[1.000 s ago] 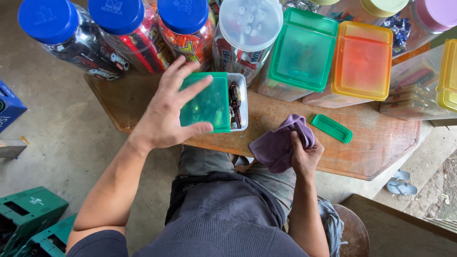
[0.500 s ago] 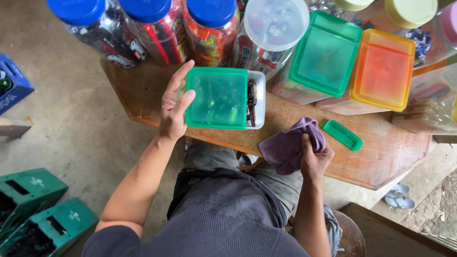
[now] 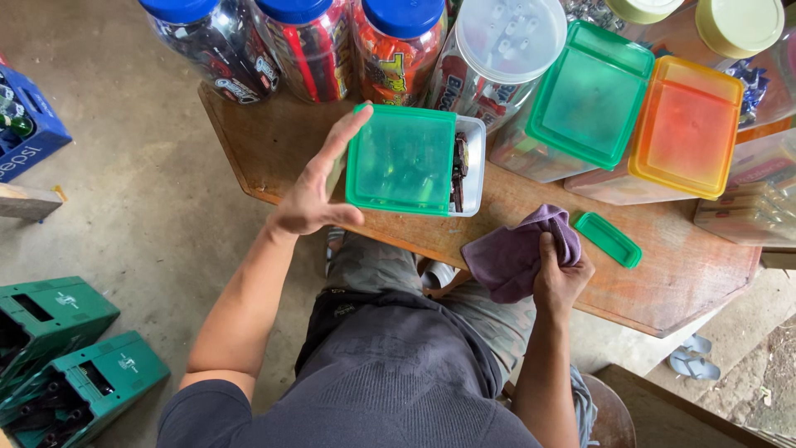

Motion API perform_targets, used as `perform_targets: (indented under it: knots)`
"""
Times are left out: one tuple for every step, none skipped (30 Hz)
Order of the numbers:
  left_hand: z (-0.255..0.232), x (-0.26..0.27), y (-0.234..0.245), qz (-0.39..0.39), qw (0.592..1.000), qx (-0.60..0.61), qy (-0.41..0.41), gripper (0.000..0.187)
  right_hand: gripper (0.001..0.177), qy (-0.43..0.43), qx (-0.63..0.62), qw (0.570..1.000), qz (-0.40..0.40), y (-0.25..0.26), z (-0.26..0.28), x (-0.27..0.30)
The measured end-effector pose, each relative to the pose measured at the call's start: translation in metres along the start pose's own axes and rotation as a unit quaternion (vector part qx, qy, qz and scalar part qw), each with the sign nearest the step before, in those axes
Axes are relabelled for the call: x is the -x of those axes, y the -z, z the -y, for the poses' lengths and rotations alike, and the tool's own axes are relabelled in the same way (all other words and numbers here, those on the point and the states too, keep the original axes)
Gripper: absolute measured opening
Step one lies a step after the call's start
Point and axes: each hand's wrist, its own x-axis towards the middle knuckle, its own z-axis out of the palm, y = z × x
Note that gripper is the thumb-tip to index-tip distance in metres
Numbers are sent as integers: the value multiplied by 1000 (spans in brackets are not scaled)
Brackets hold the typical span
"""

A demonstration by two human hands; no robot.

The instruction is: The person wipes a clear plastic container with a purple cloth, then places individually wrapped chocolate bars into the container one by one. The person also wipes a green container lid and places it on top of the filled container.

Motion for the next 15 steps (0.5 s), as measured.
perform_targets:
  knots:
    - [-2, 0, 2, 19, 1000, -11, 7, 106, 12, 5, 1, 1000, 3, 0, 1, 0]
    - [-2, 0, 2, 13, 1000, -23, 14, 103, 12, 11, 2, 1000, 6, 0, 0, 1]
    - [-2, 0, 2, 6, 999, -36, 22, 100, 12, 7, 1, 1000, 4, 0, 0, 2]
    - [-1, 0, 2, 0, 998, -48, 28, 97, 12, 4, 0, 1000, 2, 0, -1, 1]
    - [1, 0, 2, -3, 998, -56, 20, 95, 12, 1, -1, 1000, -1, 0, -1, 0]
    - [2, -1, 1, -4, 998, -64, 12, 92, 12, 2, -2, 1000, -1, 0, -2, 0]
    - [4, -1, 1, -6, 997, -72, 4, 90, 12, 2, -4, 1000, -1, 0, -3, 0]
    - [5, -2, 1, 0, 997, -76, 1, 91, 12, 2, -4, 1000, -3, 1, -4, 0]
    - [6, -2, 2, 5, 997, -79, -2, 91, 13, 2, -7, 1000, -2, 2, -4, 0]
    - [6, -4, 3, 11, 997, -82, -5, 91, 14, 1, -10, 1000, -2, 2, -5, 0]
    - [6, -5, 3, 15, 996, -82, 1, 93, 15, 1, -12, 1000, -3, 1, -5, -1]
    - [5, -8, 5, 20, 996, -82, 5, 95, 15, -1, -9, 1000, -4, 1, -4, -2]
    - [3, -11, 5, 25, 996, -82, 10, 97, 15, -2, -6, 1000, -5, 0, -3, -2]
    - [0, -14, 6, 32, 996, -80, 20, 99, 16, -6, -1, 1000, -7, 1, -2, -1]
    - [-4, -17, 7, 38, 996, -77, 29, 100, 16, -10, 1, 1000, -5, 1, 0, -1]
